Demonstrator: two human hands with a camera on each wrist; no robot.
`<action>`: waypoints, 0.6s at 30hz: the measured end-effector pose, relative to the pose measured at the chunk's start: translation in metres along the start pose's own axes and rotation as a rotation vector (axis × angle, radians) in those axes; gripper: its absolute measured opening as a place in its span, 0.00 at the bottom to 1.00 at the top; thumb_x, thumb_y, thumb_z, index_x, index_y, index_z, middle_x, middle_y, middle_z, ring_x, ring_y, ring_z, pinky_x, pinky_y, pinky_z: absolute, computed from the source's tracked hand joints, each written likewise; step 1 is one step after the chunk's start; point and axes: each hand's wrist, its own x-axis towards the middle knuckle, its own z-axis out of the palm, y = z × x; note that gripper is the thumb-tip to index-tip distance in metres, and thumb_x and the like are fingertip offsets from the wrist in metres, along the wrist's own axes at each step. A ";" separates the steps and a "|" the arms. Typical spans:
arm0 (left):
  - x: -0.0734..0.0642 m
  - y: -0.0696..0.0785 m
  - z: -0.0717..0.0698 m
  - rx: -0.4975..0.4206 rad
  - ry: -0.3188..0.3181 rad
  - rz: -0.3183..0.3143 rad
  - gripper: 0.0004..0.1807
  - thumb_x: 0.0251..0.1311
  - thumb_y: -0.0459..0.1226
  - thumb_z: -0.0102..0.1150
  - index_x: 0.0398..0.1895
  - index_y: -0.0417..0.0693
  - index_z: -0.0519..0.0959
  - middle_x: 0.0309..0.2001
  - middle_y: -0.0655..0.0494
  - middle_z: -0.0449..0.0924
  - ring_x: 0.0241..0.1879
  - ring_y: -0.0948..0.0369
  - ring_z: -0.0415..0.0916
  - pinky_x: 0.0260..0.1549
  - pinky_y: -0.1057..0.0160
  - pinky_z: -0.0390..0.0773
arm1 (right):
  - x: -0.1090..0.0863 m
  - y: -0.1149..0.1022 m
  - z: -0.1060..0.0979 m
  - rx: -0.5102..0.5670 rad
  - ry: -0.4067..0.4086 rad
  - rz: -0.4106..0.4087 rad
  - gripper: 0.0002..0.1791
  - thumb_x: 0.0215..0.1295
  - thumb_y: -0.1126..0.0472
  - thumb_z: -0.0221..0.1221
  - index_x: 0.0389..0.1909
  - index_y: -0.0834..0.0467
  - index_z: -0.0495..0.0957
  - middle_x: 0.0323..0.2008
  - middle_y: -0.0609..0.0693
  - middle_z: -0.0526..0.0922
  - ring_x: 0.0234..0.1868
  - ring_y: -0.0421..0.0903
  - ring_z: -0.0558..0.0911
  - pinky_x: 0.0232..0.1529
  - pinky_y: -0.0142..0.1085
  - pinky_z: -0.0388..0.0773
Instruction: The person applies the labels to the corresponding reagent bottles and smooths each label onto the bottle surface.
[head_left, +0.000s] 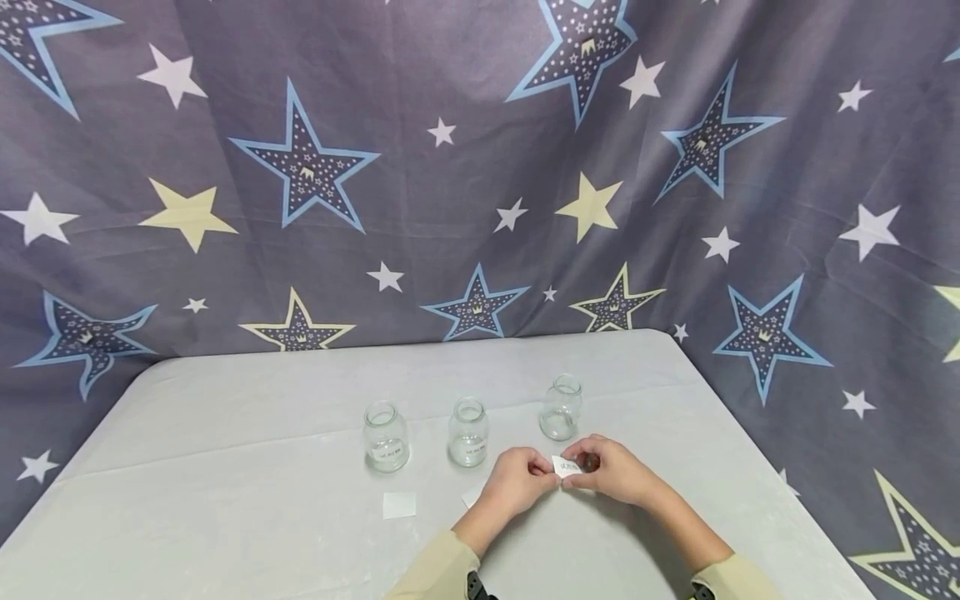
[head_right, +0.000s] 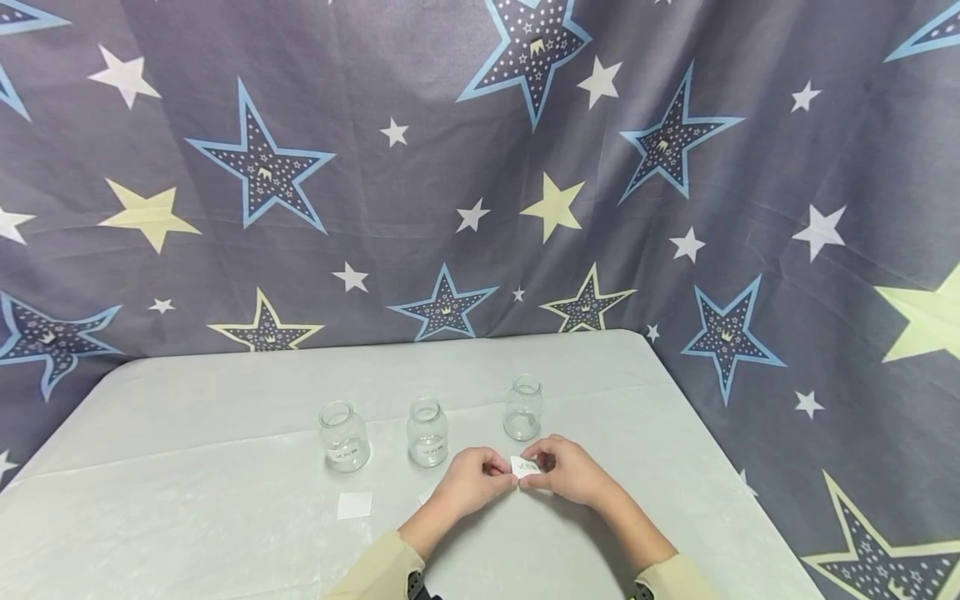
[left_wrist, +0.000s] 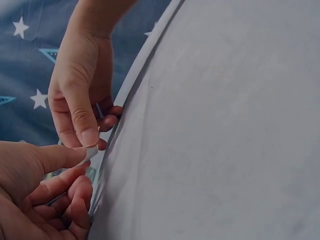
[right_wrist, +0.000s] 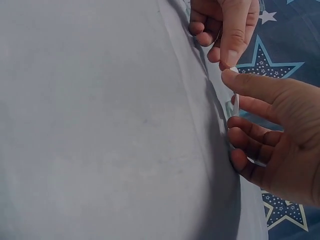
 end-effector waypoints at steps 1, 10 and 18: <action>-0.001 0.000 0.000 0.005 0.001 0.005 0.05 0.47 0.35 0.67 0.22 0.44 0.81 0.20 0.60 0.79 0.21 0.72 0.66 0.23 0.73 0.69 | 0.000 0.000 0.000 0.008 -0.001 0.001 0.18 0.48 0.55 0.70 0.39 0.59 0.79 0.29 0.49 0.75 0.27 0.34 0.69 0.29 0.27 0.69; -0.003 0.002 -0.004 -0.026 0.008 0.023 0.04 0.49 0.33 0.61 0.20 0.43 0.82 0.18 0.60 0.77 0.19 0.71 0.65 0.21 0.73 0.68 | 0.000 -0.003 -0.001 0.045 -0.005 0.011 0.20 0.49 0.55 0.69 0.41 0.60 0.79 0.31 0.51 0.76 0.26 0.32 0.70 0.27 0.27 0.70; -0.004 0.004 -0.005 -0.107 0.020 -0.030 0.04 0.48 0.33 0.60 0.22 0.41 0.82 0.17 0.58 0.76 0.16 0.69 0.67 0.17 0.72 0.68 | -0.001 -0.009 0.000 0.066 0.103 0.009 0.19 0.52 0.58 0.68 0.45 0.61 0.80 0.31 0.51 0.76 0.22 0.32 0.69 0.23 0.27 0.69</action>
